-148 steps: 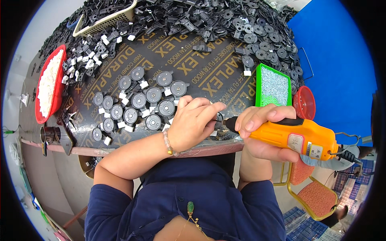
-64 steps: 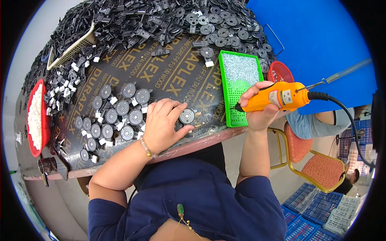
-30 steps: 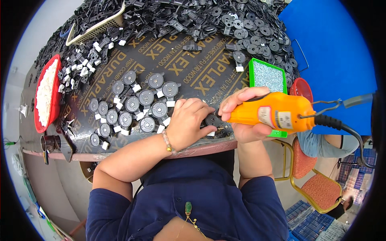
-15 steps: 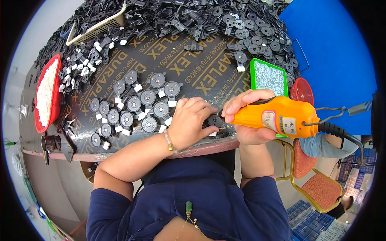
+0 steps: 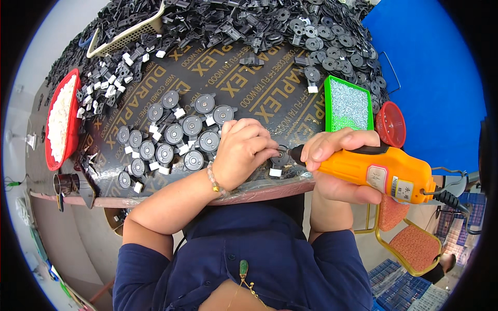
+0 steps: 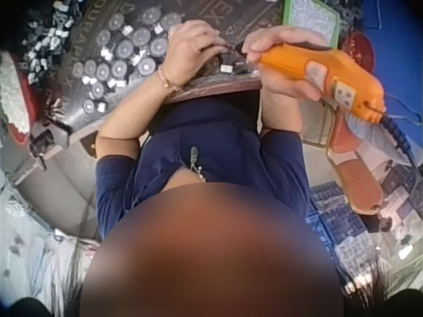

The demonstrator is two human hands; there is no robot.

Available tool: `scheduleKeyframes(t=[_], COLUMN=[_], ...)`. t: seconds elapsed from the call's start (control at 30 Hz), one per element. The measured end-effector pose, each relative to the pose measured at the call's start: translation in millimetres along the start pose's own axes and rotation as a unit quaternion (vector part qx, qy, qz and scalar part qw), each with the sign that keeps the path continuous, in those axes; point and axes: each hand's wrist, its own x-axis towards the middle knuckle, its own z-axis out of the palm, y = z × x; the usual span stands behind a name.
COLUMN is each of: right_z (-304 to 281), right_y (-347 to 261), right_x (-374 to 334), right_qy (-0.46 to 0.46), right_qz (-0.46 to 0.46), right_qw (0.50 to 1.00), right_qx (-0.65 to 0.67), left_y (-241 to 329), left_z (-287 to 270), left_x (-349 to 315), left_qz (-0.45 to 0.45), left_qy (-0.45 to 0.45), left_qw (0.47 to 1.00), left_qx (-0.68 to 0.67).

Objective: Assembling small electronic speakers by connecting wires using a handheld electric tool at a factory workbench.

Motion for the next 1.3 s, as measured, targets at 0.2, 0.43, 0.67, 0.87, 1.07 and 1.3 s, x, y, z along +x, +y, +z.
scheduleKeyframes(t=[0.2,0.43,0.67,0.87,1.07,1.3], right_z=[6.7,3.8,4.9,-1.2,-4.3,9.9], right_y=[-5.6,-8.0,-8.7,0.0,12.5,11.6], right_x=[0.5,0.0,-3.9,-7.5,-14.9,-11.8], right_qy=[0.045,0.044,0.041,0.051,0.072,0.081], right_qz=[0.023,0.005,0.000,0.029,0.109,0.180], right_qw=[0.998,0.998,0.998,0.997,0.991,0.979], right_qx=[0.043,0.047,0.053,0.043,-0.033,-0.054], left_y=[-2.2,-4.2,-2.9,2.0,5.4,4.6], left_z=[-1.2,-1.8,-0.7,1.9,6.7,11.9], left_x=[-0.1,0.4,1.3,0.0,-1.8,-2.2], left_qz=[-0.032,-0.049,-0.056,-0.039,-0.051,-0.013], left_qy=[-0.004,-0.019,-0.037,-0.025,-0.088,-0.054], left_qw=[0.995,0.989,0.984,0.992,0.995,0.998], left_qx=[-0.093,-0.136,-0.165,-0.116,-0.021,-0.008])
